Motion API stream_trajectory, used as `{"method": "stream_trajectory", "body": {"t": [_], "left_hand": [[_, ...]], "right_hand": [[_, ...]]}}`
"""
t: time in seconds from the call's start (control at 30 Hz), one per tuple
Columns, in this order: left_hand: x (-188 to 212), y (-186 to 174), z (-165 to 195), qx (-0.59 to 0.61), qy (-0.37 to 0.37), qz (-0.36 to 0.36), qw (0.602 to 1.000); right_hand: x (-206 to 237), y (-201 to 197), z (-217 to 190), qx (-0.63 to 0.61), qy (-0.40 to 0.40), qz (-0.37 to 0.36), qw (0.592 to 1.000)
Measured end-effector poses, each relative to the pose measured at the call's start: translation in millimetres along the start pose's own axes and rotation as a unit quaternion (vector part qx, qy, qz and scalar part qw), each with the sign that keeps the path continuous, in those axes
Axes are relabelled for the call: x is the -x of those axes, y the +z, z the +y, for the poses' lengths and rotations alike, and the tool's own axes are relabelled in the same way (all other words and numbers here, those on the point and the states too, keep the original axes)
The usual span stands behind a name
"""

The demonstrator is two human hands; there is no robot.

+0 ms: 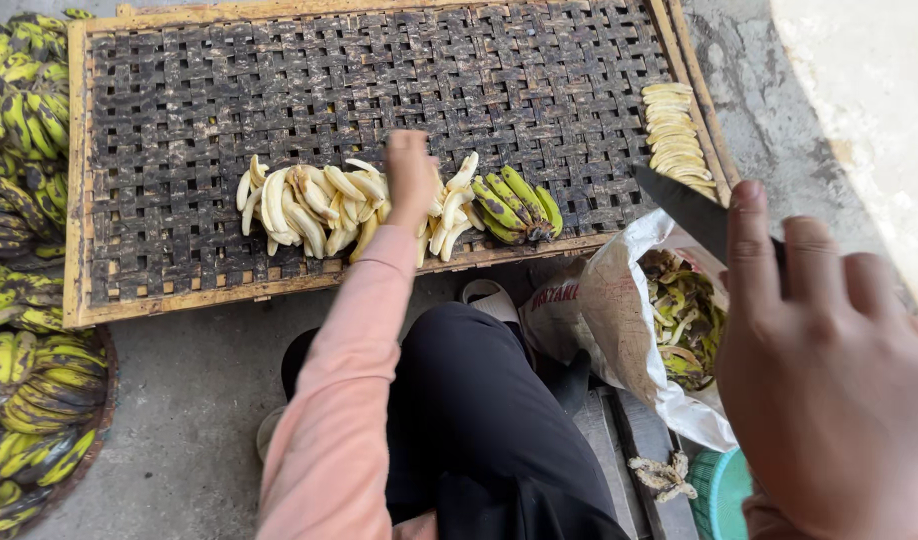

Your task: The person sits on the ground and peels bananas one at a time, using a knife to help remove the peel. Peeled bananas are placed on a woven bamboo tray and the peels are dropped into a sack beside them.

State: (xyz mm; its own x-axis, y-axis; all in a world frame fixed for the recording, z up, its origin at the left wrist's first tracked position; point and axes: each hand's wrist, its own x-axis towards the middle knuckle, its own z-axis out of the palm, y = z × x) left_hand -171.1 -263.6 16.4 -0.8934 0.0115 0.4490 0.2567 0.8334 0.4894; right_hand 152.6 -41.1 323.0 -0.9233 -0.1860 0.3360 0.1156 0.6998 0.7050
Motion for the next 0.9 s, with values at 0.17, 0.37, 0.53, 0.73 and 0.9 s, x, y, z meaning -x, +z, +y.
{"method": "stream_trajectory", "body": {"t": [0.17,0.37,0.53,0.73,0.9], "left_hand": [[36,62,114,-0.067,0.185,-0.164,0.967],[90,140,185,-0.351,0.216,-0.234,0.881],[109,154,183,-0.468,0.236,-0.242,0.817],[107,152,178,-0.486,0.231,-0.23,0.811],[104,143,162,-0.302,0.165,-0.156,0.926]], "right_hand": [[-13,-49,12,0.022,-0.018,0.026,0.999],[-15,-62,20,0.005,-0.019,0.057,0.998],[4,-48,23,-0.104,0.044,0.03,0.993],[30,-8,27,-0.249,0.105,0.035,0.962],[40,45,27,-0.109,0.064,-0.099,0.987]]}}
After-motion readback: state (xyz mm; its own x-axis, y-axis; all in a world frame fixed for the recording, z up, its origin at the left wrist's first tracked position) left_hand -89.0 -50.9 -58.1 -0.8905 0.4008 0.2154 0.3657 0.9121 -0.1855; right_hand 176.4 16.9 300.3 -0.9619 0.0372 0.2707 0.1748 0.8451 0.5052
